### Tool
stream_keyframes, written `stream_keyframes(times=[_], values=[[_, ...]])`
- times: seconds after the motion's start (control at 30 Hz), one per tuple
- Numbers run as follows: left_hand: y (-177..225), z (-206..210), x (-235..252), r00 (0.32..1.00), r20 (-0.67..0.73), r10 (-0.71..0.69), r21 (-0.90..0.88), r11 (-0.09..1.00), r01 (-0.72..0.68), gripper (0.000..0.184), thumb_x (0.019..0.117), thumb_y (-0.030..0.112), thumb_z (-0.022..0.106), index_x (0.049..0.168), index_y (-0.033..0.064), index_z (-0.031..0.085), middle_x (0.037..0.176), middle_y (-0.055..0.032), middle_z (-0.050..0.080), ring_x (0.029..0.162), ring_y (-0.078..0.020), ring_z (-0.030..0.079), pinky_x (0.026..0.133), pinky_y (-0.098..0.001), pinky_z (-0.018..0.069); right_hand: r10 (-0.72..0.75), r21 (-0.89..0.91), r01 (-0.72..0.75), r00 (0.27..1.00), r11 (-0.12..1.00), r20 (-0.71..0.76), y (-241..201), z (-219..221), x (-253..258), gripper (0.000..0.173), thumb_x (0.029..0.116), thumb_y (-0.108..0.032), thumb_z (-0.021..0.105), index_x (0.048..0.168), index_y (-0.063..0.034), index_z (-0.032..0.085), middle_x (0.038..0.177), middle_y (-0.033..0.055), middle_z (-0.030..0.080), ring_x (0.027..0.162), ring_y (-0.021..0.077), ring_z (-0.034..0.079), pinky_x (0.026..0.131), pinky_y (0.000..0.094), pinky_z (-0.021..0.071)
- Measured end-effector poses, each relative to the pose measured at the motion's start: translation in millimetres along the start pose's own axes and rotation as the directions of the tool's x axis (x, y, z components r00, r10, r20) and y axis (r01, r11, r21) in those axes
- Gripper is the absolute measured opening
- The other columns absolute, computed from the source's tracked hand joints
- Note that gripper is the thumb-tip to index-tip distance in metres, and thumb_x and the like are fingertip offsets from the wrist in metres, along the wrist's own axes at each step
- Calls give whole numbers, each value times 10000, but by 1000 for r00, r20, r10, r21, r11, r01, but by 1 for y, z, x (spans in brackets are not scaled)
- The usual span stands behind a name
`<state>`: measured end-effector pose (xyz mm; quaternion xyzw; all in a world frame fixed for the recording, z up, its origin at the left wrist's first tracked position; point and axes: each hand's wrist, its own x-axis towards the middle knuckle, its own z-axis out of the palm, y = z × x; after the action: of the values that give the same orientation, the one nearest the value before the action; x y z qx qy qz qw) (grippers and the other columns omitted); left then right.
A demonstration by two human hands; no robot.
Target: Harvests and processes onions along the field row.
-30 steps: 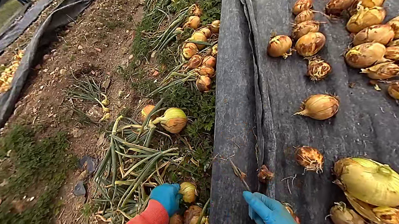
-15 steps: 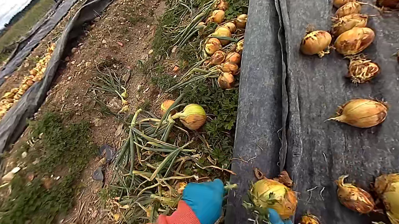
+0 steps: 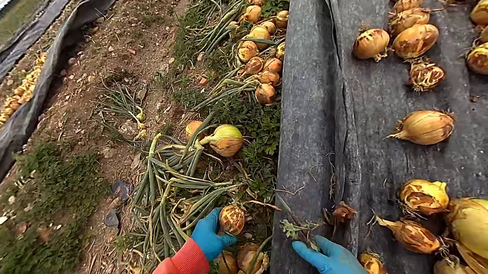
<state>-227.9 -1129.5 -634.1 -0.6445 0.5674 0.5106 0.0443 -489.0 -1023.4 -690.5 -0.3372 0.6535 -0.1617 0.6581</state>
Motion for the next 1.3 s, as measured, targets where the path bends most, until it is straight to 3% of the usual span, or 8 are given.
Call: stream_keyframes(times=[0.07,0.2,0.3,0.53,0.67,0.97,1.13,1.3], values=[[37,17,-25,984,41,171,62,983,-174,423,957,85,667,1328,-84,555,1087,-160,725,935,-206,742,890,-374,611,19,-4,-19,993,1000,120,-7,7,1,680,881,-673,665,1180,-64,626,847,71,572,672,190,525,647,415,464],[91,46,-58,945,241,221,524,790,-319,423,1080,322,509,1232,-42,662,1076,-245,724,1098,-406,690,992,-603,495,-208,364,117,952,924,223,-14,15,-9,750,747,-920,506,918,-192,569,625,-90,489,458,47,470,413,213,422],[108,58,-72,890,328,318,533,715,-452,389,1076,195,499,1327,-82,605,1207,-267,692,1208,-413,641,1094,-569,433,-225,508,115,961,853,161,-18,11,-16,662,919,-811,343,854,-189,564,611,-65,525,467,63,497,424,209,427],[109,6,-6,984,-162,-74,887,425,178,360,1041,183,551,1356,18,601,1353,-235,621,1291,-422,576,1056,-593,450,-384,529,371,919,763,-91,-14,4,-26,647,864,-871,400,734,-246,498,533,-111,406,388,12,391,353,175,352],[61,59,-5,973,138,-184,809,587,-3,661,1019,498,587,1445,-5,526,1453,-242,554,1360,-401,537,1102,-581,444,-313,398,312,948,863,-64,-14,-8,-29,575,920,-748,401,787,-211,555,563,-87,466,415,35,436,391,191,389],[17,25,-2,960,18,-280,684,704,192,403,1057,146,459,1434,45,558,1410,-198,607,1306,-365,595,1086,-570,463,-95,282,71,993,957,73,-4,-10,-27,449,1058,-514,465,830,-150,597,581,-42,486,433,78,439,424,233,389],[31,4,-35,983,-181,-4,-87,996,-12,237,1064,64,464,1230,-49,589,899,-102,673,722,-137,685,728,-320,596,121,161,-150,977,975,176,-2,8,-14,551,1047,-596,433,845,-112,600,577,-13,474,426,115,442,429,279,418],[65,48,-70,929,34,367,317,878,-359,321,1057,169,490,1204,-40,685,980,-177,731,882,-283,718,834,-483,577,-129,461,-47,931,886,343,-7,14,-14,633,958,-762,369,878,-160,548,588,-53,455,441,75,461,416,219,427]])
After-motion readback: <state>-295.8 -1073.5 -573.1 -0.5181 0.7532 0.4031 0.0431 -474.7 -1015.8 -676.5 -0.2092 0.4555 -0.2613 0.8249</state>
